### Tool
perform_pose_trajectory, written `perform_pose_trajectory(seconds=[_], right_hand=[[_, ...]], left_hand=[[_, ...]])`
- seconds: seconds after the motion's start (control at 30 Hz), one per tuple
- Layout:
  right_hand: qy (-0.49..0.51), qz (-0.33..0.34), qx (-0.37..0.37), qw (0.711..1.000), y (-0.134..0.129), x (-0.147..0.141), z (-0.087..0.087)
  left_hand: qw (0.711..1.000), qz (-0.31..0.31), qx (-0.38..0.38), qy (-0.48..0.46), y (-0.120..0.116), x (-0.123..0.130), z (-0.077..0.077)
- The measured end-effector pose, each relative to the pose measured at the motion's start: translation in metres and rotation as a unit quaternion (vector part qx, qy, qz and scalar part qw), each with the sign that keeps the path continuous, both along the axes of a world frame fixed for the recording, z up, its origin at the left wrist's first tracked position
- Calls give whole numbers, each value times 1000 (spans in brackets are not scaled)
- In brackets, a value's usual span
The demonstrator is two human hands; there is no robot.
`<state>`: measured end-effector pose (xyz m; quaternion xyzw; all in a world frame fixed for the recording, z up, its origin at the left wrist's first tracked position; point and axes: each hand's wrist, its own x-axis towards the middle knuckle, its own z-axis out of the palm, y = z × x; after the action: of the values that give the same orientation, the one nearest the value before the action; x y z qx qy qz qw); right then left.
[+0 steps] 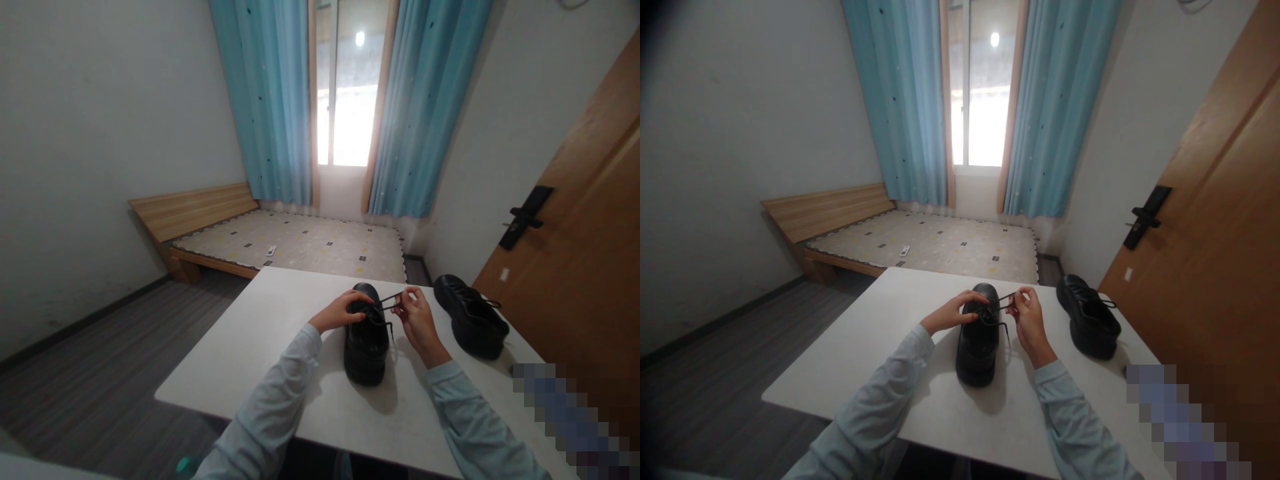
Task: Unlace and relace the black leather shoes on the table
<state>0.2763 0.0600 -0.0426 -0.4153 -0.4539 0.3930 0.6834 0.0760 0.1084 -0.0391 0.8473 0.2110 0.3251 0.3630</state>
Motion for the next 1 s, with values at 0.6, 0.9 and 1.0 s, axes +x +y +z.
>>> perform_pose_trajectory(seconds=[0.6,0.9,1.0], right_hand=[[-329,-101,-13,939,3,38,11],[-420,-5,45,906,-6,21,9],[-468,60,83,877,-10,10,6]], left_hand=[[1000,-9,9,1,4,-1,-2],[997,55,-38,-43,3,1,-4],[992,111,-30,-45,5,0,-6]])
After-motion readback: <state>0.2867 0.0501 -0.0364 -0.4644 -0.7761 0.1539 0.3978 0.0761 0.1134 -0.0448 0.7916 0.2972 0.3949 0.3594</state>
